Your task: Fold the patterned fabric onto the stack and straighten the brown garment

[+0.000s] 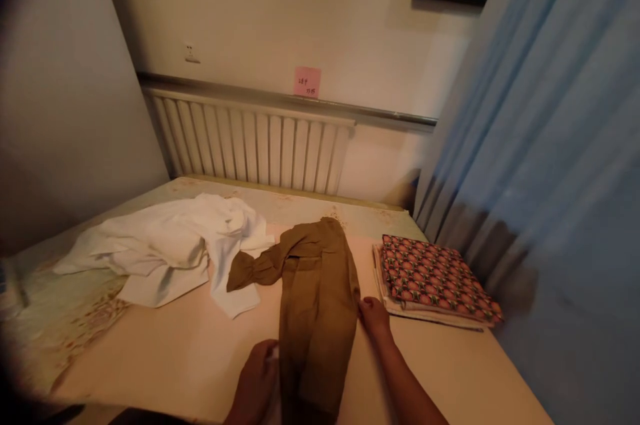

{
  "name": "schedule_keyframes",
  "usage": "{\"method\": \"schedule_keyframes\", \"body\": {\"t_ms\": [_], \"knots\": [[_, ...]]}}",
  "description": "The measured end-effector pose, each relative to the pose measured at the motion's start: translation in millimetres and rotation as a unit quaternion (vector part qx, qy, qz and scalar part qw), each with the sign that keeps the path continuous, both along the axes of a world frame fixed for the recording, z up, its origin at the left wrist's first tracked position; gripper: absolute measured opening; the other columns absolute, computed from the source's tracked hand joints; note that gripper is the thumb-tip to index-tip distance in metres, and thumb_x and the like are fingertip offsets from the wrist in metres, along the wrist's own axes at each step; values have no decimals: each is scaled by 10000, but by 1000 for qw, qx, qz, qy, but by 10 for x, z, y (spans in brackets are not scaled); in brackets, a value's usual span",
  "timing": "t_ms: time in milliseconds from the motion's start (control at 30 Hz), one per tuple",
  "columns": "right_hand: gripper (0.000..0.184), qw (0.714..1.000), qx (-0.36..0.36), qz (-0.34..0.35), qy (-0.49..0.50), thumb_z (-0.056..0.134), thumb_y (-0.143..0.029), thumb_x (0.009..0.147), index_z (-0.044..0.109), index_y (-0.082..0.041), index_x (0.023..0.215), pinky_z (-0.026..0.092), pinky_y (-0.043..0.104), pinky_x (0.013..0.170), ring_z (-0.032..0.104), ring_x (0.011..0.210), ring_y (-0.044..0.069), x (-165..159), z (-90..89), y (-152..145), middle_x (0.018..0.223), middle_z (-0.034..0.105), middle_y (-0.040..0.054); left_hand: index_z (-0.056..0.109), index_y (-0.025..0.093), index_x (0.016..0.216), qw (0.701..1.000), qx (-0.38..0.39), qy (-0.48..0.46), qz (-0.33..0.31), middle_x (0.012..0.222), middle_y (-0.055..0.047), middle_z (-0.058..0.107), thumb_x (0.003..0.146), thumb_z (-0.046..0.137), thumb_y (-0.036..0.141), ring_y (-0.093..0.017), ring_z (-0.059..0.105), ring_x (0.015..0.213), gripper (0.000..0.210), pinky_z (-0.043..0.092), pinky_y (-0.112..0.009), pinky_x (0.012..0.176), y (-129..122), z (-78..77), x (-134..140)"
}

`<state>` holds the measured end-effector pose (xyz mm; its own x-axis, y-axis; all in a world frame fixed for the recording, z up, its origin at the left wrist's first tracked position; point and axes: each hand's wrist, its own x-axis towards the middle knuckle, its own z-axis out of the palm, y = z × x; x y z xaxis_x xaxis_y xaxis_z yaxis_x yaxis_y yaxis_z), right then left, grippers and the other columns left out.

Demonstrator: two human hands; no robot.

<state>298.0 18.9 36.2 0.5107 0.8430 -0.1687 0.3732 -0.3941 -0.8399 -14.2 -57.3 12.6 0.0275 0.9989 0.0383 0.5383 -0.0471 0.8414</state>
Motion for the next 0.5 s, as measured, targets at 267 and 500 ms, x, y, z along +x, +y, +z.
{"method": "schedule_keyframes", "body": {"t_ms": [267, 500], "knots": [[381, 982, 2, 36, 187, 611, -593, 655, 539, -221, 700, 487, 263, 501, 522, 462, 119, -436, -211, -702, 532, 529, -49, 557, 201, 903, 960, -248, -117, 63, 695, 5, 644, 849, 553, 260, -159, 643, 618, 80, 477, -260, 598, 26, 92, 211], [395, 969, 2, 67, 239, 698, -555, 558, 592, -203, 702, 466, 290, 486, 595, 548, 186, -658, -214, -923, 597, 622, 12, 472, 227, 832, 925, -342, -166, 28, 510, 23, 567, 910, 456, 331, -192, 602, 435, 131, 463, -296, 486, -163, 39, 427]]}}
